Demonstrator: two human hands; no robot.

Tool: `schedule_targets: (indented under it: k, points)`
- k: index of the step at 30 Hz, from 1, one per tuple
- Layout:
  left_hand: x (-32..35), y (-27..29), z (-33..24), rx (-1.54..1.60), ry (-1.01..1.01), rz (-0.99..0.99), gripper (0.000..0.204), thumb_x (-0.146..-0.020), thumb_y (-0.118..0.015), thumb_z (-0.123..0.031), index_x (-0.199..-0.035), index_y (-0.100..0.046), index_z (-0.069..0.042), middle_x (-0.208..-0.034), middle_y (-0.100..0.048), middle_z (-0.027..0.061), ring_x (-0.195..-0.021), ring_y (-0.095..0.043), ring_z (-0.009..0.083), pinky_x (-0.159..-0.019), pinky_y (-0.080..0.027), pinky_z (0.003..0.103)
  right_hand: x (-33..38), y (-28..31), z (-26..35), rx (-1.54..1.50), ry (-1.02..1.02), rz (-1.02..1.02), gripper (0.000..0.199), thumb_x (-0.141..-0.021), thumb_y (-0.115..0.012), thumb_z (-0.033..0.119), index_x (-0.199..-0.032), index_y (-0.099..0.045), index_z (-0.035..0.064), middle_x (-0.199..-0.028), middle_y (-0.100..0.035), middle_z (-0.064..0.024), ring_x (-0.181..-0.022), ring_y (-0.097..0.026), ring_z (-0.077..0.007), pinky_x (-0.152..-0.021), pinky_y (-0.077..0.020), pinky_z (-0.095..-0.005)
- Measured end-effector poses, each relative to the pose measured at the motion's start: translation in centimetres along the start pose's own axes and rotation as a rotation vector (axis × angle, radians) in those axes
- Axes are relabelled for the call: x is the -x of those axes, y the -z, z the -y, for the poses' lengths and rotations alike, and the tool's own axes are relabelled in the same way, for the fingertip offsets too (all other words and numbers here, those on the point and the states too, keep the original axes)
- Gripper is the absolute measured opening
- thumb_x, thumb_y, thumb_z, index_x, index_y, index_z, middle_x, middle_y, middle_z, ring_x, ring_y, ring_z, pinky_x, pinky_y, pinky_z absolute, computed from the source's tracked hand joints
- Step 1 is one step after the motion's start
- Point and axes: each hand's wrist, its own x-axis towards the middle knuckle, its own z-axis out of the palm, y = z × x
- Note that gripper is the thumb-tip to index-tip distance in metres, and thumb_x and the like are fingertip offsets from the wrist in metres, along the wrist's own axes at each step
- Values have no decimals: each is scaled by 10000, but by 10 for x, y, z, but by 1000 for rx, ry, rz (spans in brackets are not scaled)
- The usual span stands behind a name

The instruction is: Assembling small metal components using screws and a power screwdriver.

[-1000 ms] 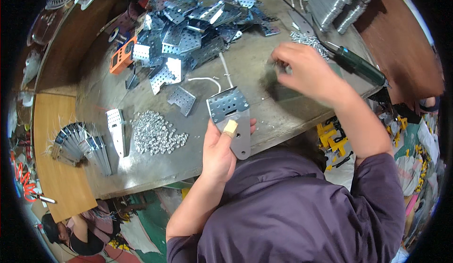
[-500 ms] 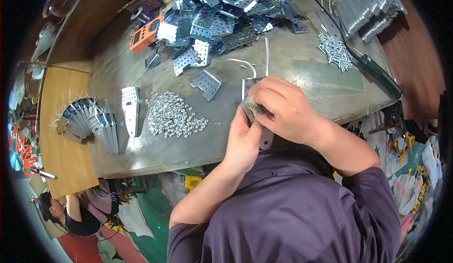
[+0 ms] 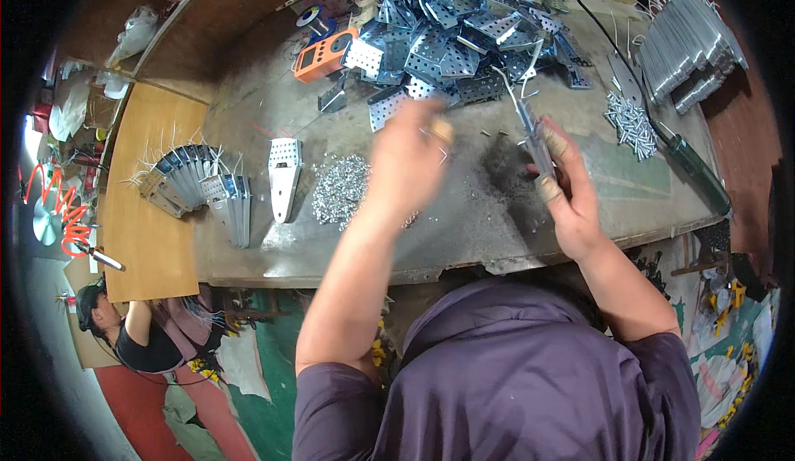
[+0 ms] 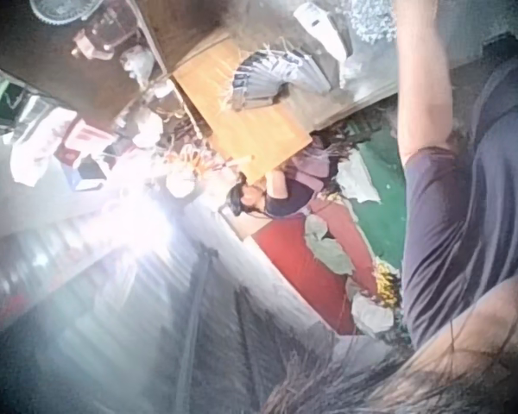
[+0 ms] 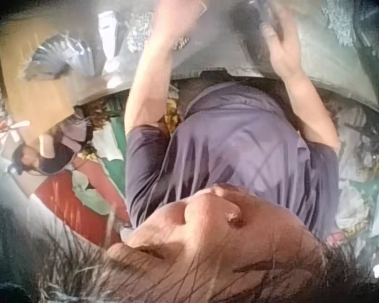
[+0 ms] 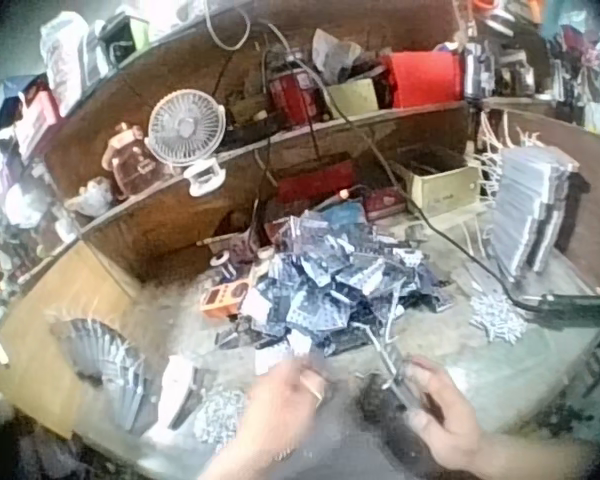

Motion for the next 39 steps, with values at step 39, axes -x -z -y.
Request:
schedule_targets:
  k: [39]
  points:
    - [83, -29, -10, 1299, 140, 88, 673, -775, -670, -57, -1292, -239, -70, -1188, -455, 135, -1119, -468, 221, -965, -376, 362, 27, -16, 32, -236, -29, 302, 404, -876, -474, 15, -1279, -462, 25, -1382, -384, -175, -1286, -370, -276, -1048, -295, -357]
